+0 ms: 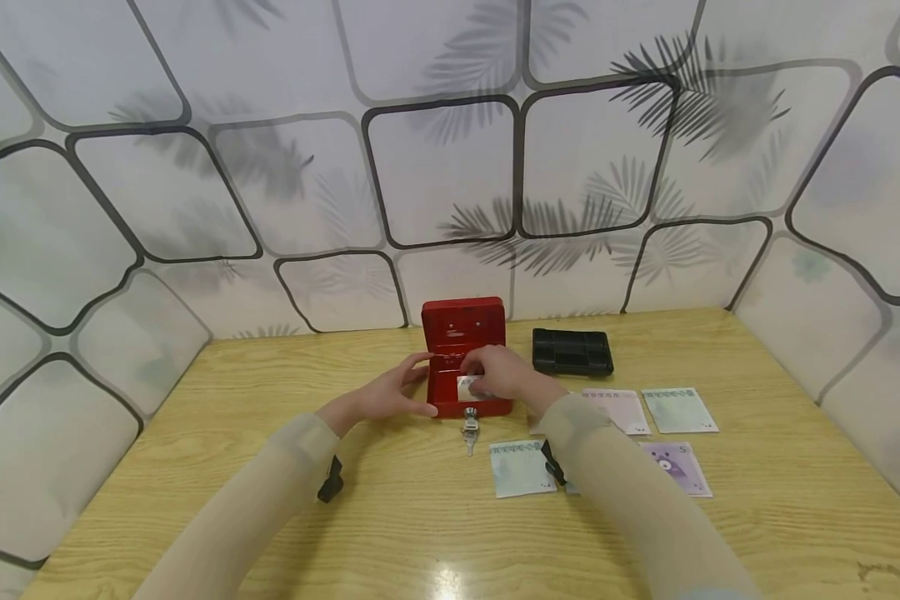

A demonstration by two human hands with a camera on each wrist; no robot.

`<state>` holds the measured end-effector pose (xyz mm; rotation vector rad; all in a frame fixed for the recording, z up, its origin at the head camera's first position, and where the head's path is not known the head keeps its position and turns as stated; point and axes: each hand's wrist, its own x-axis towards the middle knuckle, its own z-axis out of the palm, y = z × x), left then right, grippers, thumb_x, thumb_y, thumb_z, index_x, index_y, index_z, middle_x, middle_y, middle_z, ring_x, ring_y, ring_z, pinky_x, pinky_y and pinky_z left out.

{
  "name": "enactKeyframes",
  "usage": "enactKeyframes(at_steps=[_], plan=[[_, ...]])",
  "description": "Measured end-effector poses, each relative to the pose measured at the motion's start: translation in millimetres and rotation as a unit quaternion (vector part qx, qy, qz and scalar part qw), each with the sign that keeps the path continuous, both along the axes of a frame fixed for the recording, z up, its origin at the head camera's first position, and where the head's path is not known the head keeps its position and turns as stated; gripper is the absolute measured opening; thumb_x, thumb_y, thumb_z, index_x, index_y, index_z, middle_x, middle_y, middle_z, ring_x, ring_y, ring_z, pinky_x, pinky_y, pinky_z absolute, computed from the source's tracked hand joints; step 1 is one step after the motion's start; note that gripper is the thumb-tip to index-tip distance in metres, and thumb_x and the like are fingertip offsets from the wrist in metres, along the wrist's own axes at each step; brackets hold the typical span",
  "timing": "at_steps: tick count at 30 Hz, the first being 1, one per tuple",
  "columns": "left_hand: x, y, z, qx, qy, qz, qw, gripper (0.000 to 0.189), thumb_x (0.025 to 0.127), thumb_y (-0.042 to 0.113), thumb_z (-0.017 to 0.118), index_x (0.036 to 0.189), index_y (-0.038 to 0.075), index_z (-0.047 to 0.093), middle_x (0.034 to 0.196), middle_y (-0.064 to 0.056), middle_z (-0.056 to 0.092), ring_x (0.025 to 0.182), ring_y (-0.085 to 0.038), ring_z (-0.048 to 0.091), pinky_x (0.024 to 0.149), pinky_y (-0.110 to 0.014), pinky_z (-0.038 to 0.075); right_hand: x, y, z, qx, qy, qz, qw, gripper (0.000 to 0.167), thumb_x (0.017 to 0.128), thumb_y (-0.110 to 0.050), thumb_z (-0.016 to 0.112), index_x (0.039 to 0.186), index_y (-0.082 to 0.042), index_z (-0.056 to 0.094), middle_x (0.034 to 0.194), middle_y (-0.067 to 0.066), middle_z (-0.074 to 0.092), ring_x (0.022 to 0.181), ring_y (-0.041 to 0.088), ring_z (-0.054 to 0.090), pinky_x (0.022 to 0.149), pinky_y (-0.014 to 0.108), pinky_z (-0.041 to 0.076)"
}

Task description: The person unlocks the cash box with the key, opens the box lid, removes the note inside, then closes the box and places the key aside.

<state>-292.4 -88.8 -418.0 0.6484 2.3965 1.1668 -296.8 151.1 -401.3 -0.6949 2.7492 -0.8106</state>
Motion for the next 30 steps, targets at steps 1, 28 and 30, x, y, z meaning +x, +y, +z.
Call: enactKeyframes(at_steps=[1, 28, 30], plan=[[0.1, 0.0, -0.2, 0.001, 0.0, 0.0, 1.0, 0.09, 0.083, 0.026, 0.079, 0.153, 0.017, 0.023, 0.152, -0.014, 0.036, 0.142, -0.025, 0.028, 0.115, -0.049, 0.015, -0.1, 0.2, 0.2, -0.005, -0.001, -0.001, 1.0, 0.025, 0.091, -0.008, 0.068, 0.115, -0.003, 0.066, 0.104, 0.006, 0.066, 0.096, 0.023, 0.062, 0.087, 0.041, 0.051], [-2.0, 0.5, -2.5, -0.008, -0.003, 0.003, 1.0, 0.091, 0.083, 0.028, 0.08, 0.153, 0.02, 0.022, 0.153, -0.012, 0.034, 0.143, -0.023, 0.027, 0.115, -0.047, 0.015, -1.9, 4.1, -2.9, -0.037, 0.041, 0.023, 0.9982, 0.017, 0.095, -0.005, 0.061, 0.108, -0.003, 0.072, 0.107, 0.009, 0.07, 0.1, 0.027, 0.062, 0.089, 0.045, 0.05], [-1.8, 0.4, -2.1, -0.008, -0.003, 0.004, 1.0, 0.091, 0.083, 0.028, 0.08, 0.153, 0.02, 0.022, 0.154, -0.012, 0.033, 0.143, -0.023, 0.026, 0.115, -0.048, 0.014, -1.4, 3.9, -1.7, -0.045, 0.043, 0.022, 0.9978, 0.018, 0.095, -0.005, 0.061, 0.109, -0.003, 0.072, 0.108, 0.009, 0.069, 0.101, 0.028, 0.062, 0.091, 0.045, 0.049]])
